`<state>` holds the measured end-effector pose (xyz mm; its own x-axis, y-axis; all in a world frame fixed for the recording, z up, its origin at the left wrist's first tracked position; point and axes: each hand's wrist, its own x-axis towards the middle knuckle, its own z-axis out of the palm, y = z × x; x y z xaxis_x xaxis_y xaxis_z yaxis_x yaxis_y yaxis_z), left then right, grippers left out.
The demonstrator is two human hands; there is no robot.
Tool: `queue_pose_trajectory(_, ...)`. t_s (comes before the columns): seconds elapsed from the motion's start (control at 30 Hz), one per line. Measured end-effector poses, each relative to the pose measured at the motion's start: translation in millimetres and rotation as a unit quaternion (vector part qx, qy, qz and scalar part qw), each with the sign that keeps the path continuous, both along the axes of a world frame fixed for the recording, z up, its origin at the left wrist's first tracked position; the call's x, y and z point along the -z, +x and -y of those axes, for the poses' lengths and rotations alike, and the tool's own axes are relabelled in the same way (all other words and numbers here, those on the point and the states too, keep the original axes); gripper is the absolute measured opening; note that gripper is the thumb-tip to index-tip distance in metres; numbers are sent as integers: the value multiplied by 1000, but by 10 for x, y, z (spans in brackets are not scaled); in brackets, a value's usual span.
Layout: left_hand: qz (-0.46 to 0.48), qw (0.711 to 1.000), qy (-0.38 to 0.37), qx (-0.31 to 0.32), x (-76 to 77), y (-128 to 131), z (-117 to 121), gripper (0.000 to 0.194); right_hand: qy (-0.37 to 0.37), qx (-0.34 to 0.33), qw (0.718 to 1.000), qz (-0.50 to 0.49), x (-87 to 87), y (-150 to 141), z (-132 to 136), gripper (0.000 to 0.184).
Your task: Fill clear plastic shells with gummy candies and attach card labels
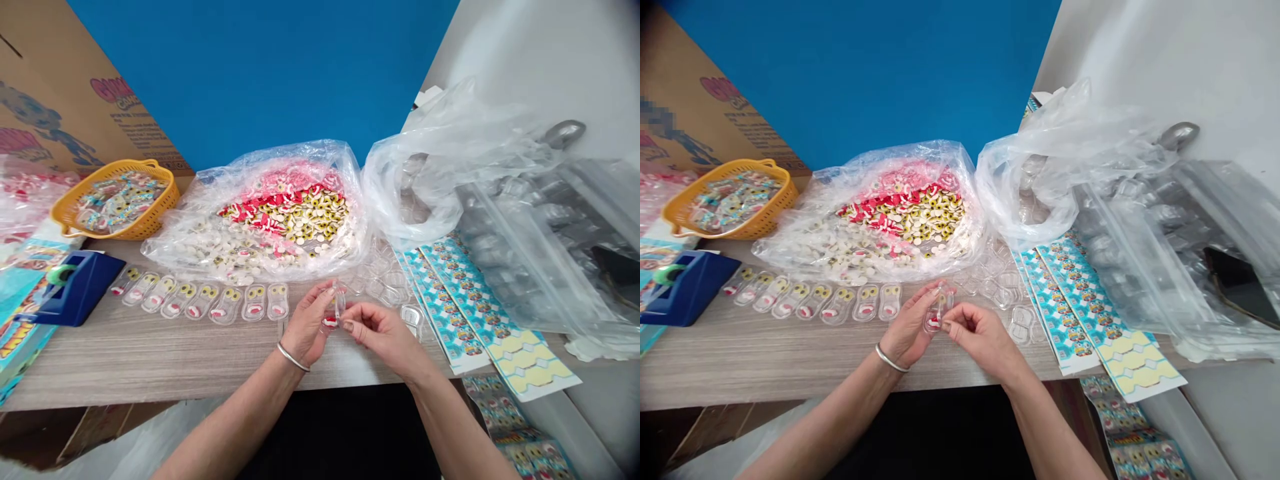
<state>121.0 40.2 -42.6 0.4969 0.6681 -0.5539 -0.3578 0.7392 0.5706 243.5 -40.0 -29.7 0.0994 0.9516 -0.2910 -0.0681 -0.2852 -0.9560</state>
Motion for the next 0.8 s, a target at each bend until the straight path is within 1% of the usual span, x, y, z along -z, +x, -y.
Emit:
queue_pose_trajectory(0.1,4,1000,-2,3,-2,2,1,34,18,-4,998,52,-15,-26,25,17)
queue_pose_trajectory(0.17,7,1000,0,8,-2,1,11,33,23,-13,997,69,-19,-23,32,17)
queue_pose_trajectory(0.27,7,1000,7,23,-4,-9,32,33,31,-23,997,67,-19,2,30,18)
queue_pose_trajectory(0.4,23,998,17,56,2,-28,48,41,39,-25,996,72,-22,30,27,20)
queue_pose_trajectory(0.5,38,998,12,57,14,-35,36,41,30,-28,997,67,-13,63,34,26)
queue_pose_trajectory(0.57,52,997,7,51,13,-42,16,38,15,7,998,64,13,105,37,31)
queue_pose_trajectory(0.63,62,997,-6,48,-1,-51,-3,37,2,78,993,88,62,159,34,36)
queue_pose_trajectory(0.7,63,996,-19,54,-23,-57,-13,38,3,134,983,122,131,200,21,34)
queue_pose_trajectory(0.73,61,996,-22,58,-33,-56,-11,38,8,145,981,126,170,209,10,33)
queue_pose_trajectory(0.8,59,996,-21,64,-45,-46,6,38,10,143,985,95,247,199,-15,29)
